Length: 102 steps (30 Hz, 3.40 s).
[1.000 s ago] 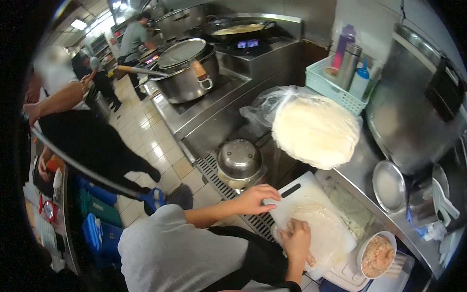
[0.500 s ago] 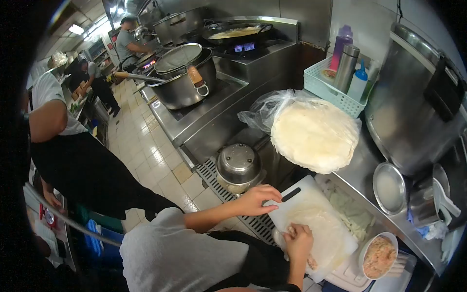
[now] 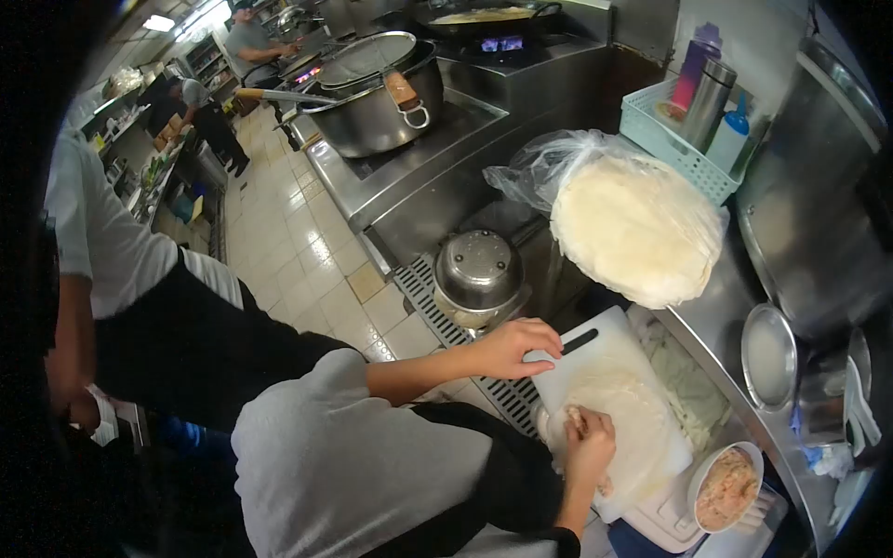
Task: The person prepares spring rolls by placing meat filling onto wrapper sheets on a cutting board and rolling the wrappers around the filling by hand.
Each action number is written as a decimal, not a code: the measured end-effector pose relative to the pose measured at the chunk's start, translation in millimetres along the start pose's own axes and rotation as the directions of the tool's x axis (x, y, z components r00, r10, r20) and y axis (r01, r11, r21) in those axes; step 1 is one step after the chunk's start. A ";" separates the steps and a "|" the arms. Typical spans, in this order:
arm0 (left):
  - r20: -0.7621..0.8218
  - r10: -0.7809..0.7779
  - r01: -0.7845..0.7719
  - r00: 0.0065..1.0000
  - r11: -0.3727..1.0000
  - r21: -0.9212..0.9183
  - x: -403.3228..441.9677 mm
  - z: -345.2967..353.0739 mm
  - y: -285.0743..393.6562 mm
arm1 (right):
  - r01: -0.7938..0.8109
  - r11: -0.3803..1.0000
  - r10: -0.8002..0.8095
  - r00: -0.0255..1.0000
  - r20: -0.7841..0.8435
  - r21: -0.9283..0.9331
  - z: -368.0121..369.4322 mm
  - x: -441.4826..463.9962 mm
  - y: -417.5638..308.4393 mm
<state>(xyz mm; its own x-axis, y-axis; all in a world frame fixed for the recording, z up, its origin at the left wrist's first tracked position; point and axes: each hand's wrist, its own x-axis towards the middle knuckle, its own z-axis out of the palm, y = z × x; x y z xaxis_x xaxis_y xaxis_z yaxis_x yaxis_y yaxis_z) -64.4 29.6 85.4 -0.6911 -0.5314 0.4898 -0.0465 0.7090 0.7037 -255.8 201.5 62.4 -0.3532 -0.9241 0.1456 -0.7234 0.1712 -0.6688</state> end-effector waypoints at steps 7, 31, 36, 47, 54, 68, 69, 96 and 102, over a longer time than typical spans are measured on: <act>0.019 0.005 -0.006 1.000 1.000 0.028 1.8 -7.7 1.5 | -0.037 0.999 0.037 0.999 -0.021 -0.002 5.5 1.3 2.1; 0.137 0.018 0.009 0.990 0.982 -0.189 22.1 55.6 8.4 | -0.265 0.916 0.179 0.941 -0.286 -0.299 -21.4 -34.0 -24.0; 0.098 0.089 -0.064 0.991 0.971 -0.229 31.3 63.5 25.3 | -0.327 0.919 0.225 0.893 -0.390 -0.220 -62.4 -40.0 -52.8; -0.071 0.151 -0.167 0.986 0.926 -0.338 53.4 72.9 64.8 | -0.437 0.887 0.198 0.656 -0.728 -0.152 -125.9 -79.7 -87.4; -0.165 0.320 -0.354 0.933 0.730 -0.584 74.0 90.6 136.1 | -0.103 0.986 -0.079 0.390 -0.918 -0.129 -161.7 -72.6 -157.9; -0.022 0.293 -0.204 0.956 0.608 -0.767 36.2 134.8 173.9 | -0.080 0.942 -0.330 -0.053 -0.942 -0.326 -158.0 -127.4 -157.3; -0.025 0.315 -0.219 0.949 0.600 -0.770 33.5 134.4 176.9 | -0.066 0.944 -0.327 -0.048 -0.944 -0.323 -157.2 -129.3 -158.7; -0.036 0.395 -0.277 0.918 0.572 -0.772 9.0 110.3 190.3 | 0.072 0.913 -0.392 -0.131 -0.911 -0.403 -143.6 -131.7 -193.5; -0.028 0.383 -0.252 0.923 0.549 -0.797 -0.2 101.3 192.4 | 0.110 0.910 -0.383 -0.146 -0.912 -0.399 -136.0 -130.7 -198.5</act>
<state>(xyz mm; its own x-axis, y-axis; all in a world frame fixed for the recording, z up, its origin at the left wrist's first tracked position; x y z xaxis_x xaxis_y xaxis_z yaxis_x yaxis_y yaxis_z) -146.2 213.1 168.6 -0.6357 -0.2319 0.7363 0.7235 0.1533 0.6730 -146.8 334.7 275.3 -0.2125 0.3813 0.8997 -0.9341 0.1910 -0.3016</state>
